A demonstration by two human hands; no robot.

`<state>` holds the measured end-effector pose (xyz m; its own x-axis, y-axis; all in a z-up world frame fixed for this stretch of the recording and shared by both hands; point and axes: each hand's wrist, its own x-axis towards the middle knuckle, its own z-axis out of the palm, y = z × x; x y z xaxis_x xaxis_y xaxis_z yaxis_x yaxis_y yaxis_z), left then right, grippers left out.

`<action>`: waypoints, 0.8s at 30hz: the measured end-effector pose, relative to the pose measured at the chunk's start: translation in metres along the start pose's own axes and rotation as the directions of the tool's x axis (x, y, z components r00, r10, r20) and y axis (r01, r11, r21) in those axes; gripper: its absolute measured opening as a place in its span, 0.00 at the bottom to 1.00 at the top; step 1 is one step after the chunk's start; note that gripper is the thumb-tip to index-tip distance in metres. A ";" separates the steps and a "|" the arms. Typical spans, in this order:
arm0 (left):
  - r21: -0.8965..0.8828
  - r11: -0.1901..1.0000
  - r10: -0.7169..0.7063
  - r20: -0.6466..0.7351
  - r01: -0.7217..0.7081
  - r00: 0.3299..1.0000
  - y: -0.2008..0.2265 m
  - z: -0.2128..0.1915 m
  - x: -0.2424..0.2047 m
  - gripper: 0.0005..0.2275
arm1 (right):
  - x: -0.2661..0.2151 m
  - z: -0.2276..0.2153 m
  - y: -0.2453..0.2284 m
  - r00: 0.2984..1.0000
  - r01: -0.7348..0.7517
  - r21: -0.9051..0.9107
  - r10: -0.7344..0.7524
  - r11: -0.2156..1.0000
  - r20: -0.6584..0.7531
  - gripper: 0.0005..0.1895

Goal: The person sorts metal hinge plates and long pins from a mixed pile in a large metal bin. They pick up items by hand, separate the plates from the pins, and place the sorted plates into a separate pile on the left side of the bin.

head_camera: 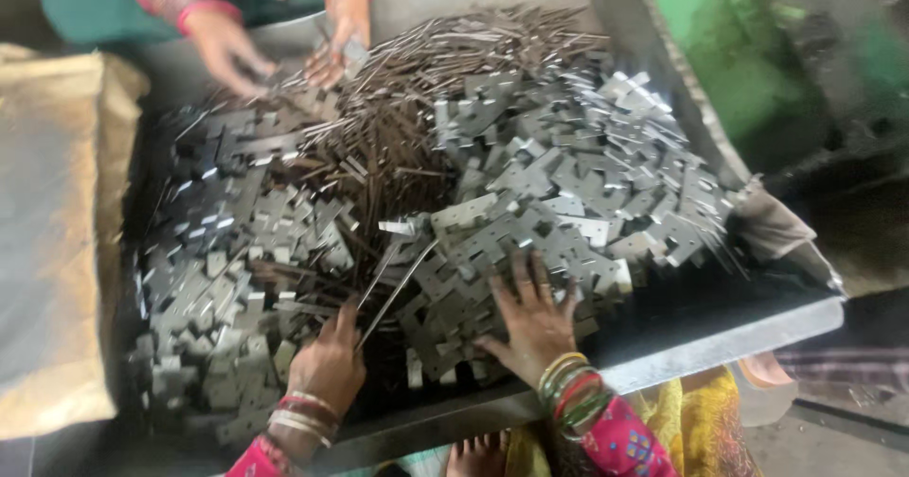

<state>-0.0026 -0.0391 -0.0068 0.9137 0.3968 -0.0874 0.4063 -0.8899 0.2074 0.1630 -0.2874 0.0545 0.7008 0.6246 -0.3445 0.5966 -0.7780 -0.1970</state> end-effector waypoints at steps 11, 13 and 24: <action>-0.851 0.272 0.008 -0.464 -0.449 0.886 0.119 -0.045 0.017 0.12 | -0.015 0.027 -0.007 0.872 0.488 0.716 -0.251 0.499 -0.420 0.15; -0.879 0.287 0.014 -0.393 -0.380 0.919 0.125 -0.057 0.016 0.16 | -0.011 0.034 -0.011 0.863 0.492 0.824 -0.277 0.280 -0.422 0.15; -0.216 0.959 -0.277 -0.595 0.181 0.754 -0.040 -0.079 -0.072 0.14 | 0.051 0.005 -0.093 0.813 0.569 0.415 -0.561 0.710 -0.156 0.28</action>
<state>-0.0853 -0.0139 0.0683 0.5743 0.6795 0.4567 0.5542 -0.7332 0.3940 0.1408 -0.1838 0.0505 0.2964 0.9547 -0.0268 0.6597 -0.2249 -0.7171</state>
